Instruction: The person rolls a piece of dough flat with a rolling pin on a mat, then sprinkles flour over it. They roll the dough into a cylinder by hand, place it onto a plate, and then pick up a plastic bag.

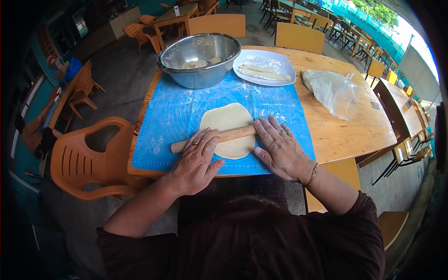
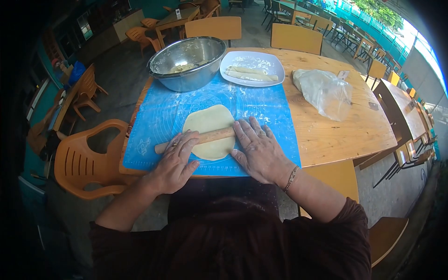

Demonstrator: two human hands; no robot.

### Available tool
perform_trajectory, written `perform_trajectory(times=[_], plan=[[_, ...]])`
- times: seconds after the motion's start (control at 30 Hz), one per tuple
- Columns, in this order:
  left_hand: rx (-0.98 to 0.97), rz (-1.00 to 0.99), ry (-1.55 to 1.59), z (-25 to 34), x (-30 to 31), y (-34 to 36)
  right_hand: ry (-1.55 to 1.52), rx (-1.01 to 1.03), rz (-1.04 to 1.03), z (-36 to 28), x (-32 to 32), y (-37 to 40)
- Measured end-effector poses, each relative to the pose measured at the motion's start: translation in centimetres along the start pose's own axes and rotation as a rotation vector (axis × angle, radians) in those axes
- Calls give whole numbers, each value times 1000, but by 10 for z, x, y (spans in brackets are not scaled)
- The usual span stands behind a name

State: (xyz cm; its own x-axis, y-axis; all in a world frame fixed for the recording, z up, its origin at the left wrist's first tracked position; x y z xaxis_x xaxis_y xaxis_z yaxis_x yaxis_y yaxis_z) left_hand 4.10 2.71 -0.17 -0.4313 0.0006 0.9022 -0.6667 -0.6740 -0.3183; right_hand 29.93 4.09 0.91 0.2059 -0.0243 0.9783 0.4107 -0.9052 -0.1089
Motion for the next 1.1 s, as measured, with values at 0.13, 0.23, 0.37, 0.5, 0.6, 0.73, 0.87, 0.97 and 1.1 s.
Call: perform_trajectory(times=[0.13, 0.23, 0.37, 0.5, 0.6, 0.73, 0.87, 0.97, 1.1], plan=[[-78, 109, 72, 5, -1, 7, 20, 24, 34, -4, 2, 24], [-86, 109, 58, 14, -2, 12, 54, 63, 62, -5, 3, 40], [-57, 126, 123, 20, -2, 6, -97, 31, -30, 5, 16, 28], [141, 180, -208, -7, 7, -45, -244, 42, 185, 16, 14, -39], [373, 74, -334, -27, 11, -76, -93, -58, 211, 19, -7, -85], [618, -199, -207, -40, -10, -75, 75, -179, 109, 16, -20, -97], [490, -161, -260, -22, -11, -61, 37, -201, -6, 11, -18, -74], [463, -234, -258, -7, 0, -53, 32, -181, -47, 5, -14, -56], [347, -204, -243, 1, -5, -37, 40, -136, -26, -3, -10, -27]])
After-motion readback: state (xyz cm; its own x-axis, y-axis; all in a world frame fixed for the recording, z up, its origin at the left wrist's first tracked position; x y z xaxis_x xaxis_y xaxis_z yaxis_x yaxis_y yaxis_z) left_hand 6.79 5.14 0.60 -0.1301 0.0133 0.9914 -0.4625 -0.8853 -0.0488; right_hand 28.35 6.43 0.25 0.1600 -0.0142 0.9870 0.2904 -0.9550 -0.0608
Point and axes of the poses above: each hand's wrist, its own y-axis away from the middle knuckle, its own x-axis out of the back of the hand, z = x × y, the point moved 2 cm from there along -y, towards the middle knuckle, and after that the axes turned 6 degrees about -x, right-handed, at the moved point
